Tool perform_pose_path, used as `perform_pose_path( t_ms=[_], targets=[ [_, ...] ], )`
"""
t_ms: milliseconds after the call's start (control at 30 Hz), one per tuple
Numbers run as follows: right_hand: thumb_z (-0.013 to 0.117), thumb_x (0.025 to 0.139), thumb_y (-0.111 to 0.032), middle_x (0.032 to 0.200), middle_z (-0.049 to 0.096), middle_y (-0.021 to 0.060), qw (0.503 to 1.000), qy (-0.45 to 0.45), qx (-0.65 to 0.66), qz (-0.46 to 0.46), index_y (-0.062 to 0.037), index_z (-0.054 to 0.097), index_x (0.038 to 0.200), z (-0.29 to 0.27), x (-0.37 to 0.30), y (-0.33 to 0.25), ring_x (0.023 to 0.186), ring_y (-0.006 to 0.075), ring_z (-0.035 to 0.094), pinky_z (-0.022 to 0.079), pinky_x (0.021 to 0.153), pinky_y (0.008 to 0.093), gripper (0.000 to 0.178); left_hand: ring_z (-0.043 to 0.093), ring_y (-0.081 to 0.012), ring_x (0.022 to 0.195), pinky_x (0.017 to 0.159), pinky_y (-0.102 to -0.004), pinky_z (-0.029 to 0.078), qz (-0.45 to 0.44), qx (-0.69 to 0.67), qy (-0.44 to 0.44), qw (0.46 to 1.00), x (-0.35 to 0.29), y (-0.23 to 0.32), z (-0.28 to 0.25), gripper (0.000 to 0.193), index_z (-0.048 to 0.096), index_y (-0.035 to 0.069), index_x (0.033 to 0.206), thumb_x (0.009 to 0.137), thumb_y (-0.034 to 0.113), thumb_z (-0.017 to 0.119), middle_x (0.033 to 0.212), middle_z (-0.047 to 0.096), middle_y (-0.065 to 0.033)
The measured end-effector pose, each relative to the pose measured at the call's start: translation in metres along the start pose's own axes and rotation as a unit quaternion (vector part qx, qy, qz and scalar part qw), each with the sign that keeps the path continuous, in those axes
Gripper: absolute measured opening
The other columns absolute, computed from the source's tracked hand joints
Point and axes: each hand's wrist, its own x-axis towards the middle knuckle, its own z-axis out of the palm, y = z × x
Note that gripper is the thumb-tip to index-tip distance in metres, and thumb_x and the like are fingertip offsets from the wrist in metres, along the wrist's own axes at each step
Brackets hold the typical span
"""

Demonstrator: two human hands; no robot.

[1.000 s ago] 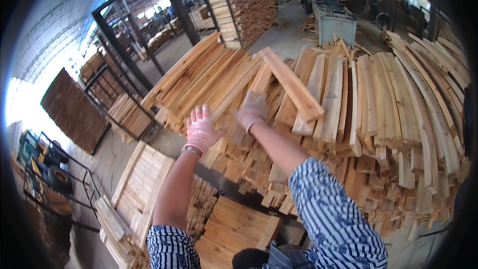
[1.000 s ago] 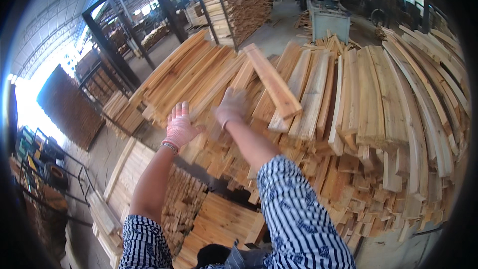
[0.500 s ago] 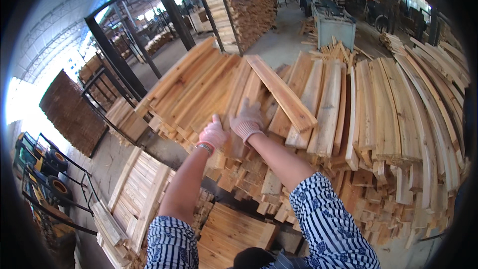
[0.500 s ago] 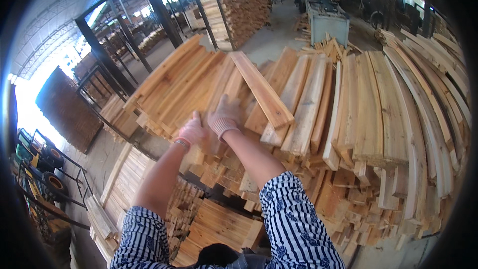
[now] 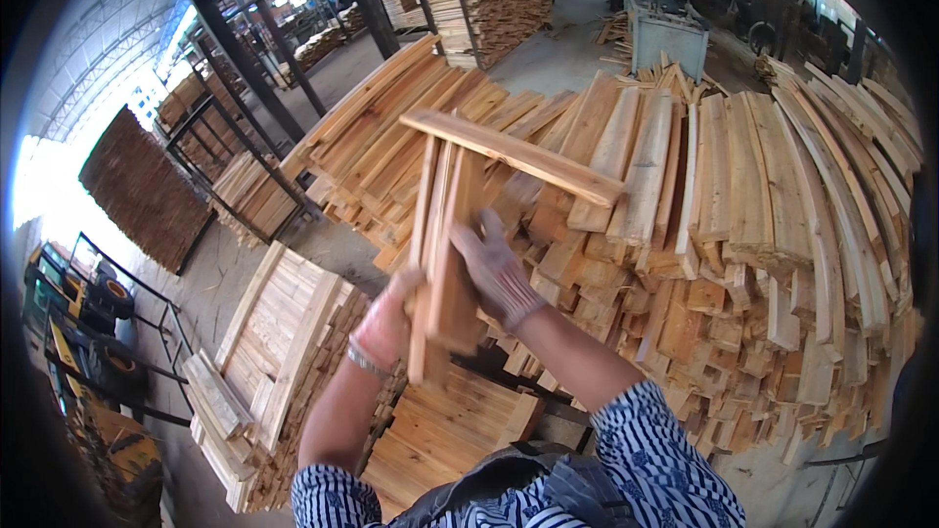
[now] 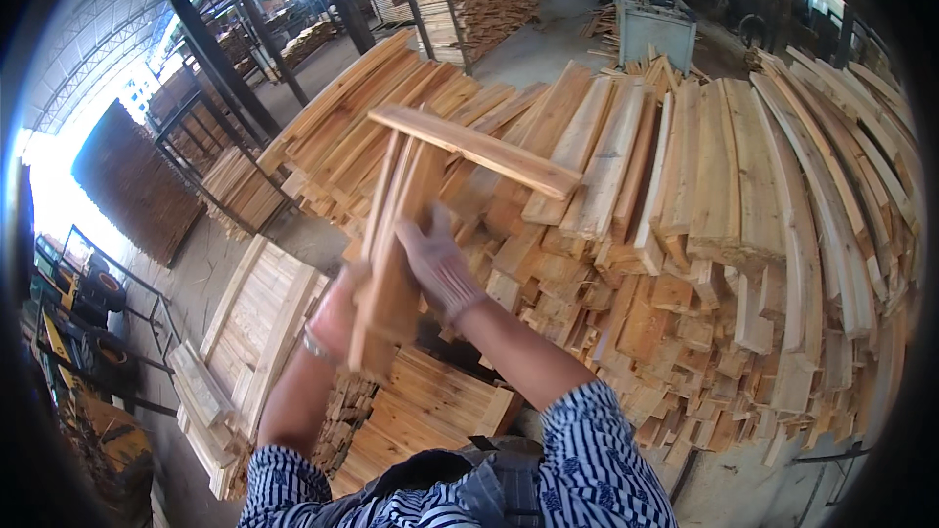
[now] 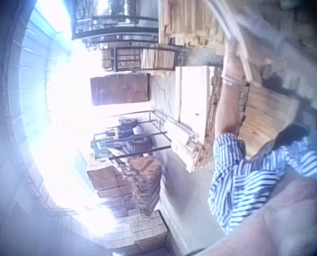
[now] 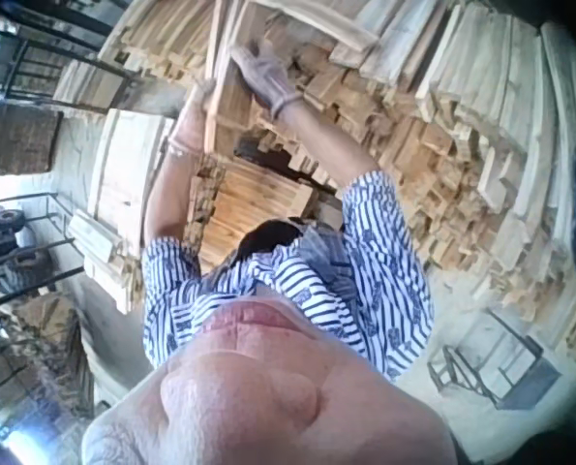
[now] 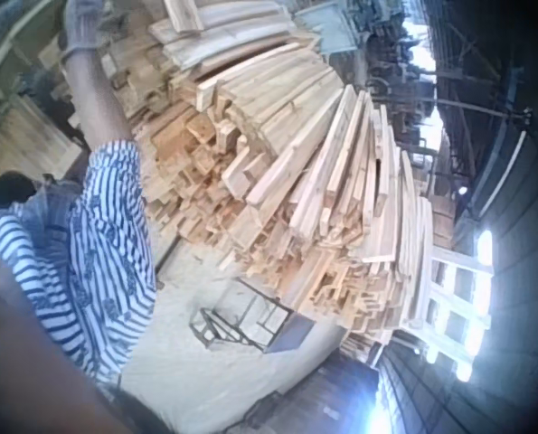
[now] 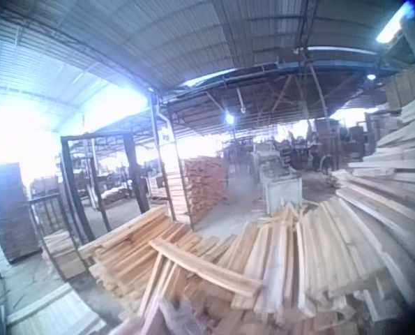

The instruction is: The person repeatedly picks up small wooden planks from a large pile and stacks them onto a pallet. The person uses both hands to gather the planks and carefully aligns them in a neat stack on the pallet.

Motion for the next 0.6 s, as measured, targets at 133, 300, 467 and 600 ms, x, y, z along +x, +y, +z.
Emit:
perform_pose_path(
  t_ms=[133, 300, 467, 600],
  targets=[
    [0.074, 0.081, -0.05, 0.144, 0.044, 0.0281, 0.992, 0.035, -0.032, 0.118, 0.0042, 0.019, 0.151, -0.008, -0.029, 0.035, 0.13, 0.0352, 0.049, 0.042, 0.107, 0.0429, 0.104, 0.067, -0.0203, 0.101, 0.089, -0.0362, 0.055, 0.017, -0.069, 0.093, 0.993, -0.018, -0.054, -0.021, 0.048, 0.059, 0.003, 0.128, 0.098, 0.04, 0.057, 0.113, 0.069, -0.0092],
    [0.077, 0.081, -0.039, 0.135, 0.052, 0.0267, 0.991, -0.009, -0.085, 0.103, 0.0043, 0.02, 0.15, -0.002, -0.026, -0.003, 0.115, 0.0337, 0.06, 0.051, 0.098, 0.0391, 0.1, 0.066, -0.0158, 0.091, 0.084, -0.0328, 0.054, 0.083, 0.128, 0.057, 0.987, -0.037, -0.026, 0.023, 0.033, 0.064, 0.004, 0.11, 0.092, 0.031, 0.07, 0.104, 0.068, -0.0053],
    [0.058, 0.094, -0.047, 0.092, 0.062, 0.0039, 0.938, -0.132, 0.311, 0.079, -0.0075, 0.058, 0.113, -0.025, -0.025, -0.001, 0.088, 0.0163, 0.064, 0.057, 0.068, 0.0297, 0.043, 0.067, -0.0179, 0.081, 0.072, -0.0306, 0.058, 0.084, 0.277, 0.069, 0.955, -0.037, 0.02, 0.079, 0.057, 0.052, 0.004, 0.127, 0.088, 0.039, 0.075, 0.1, 0.066, -0.0074],
    [0.056, 0.094, -0.055, 0.096, 0.062, 0.0076, 0.942, -0.158, 0.285, 0.087, -0.0081, 0.057, 0.123, -0.001, -0.065, -0.026, 0.092, 0.0195, 0.063, 0.057, 0.079, 0.0338, 0.055, 0.064, -0.0173, 0.09, 0.076, -0.0327, 0.054, 0.047, 0.467, 0.092, 0.878, -0.037, 0.028, 0.051, 0.068, 0.046, 0.01, 0.138, 0.085, 0.04, 0.077, 0.11, 0.063, -0.0085]
  ],
)
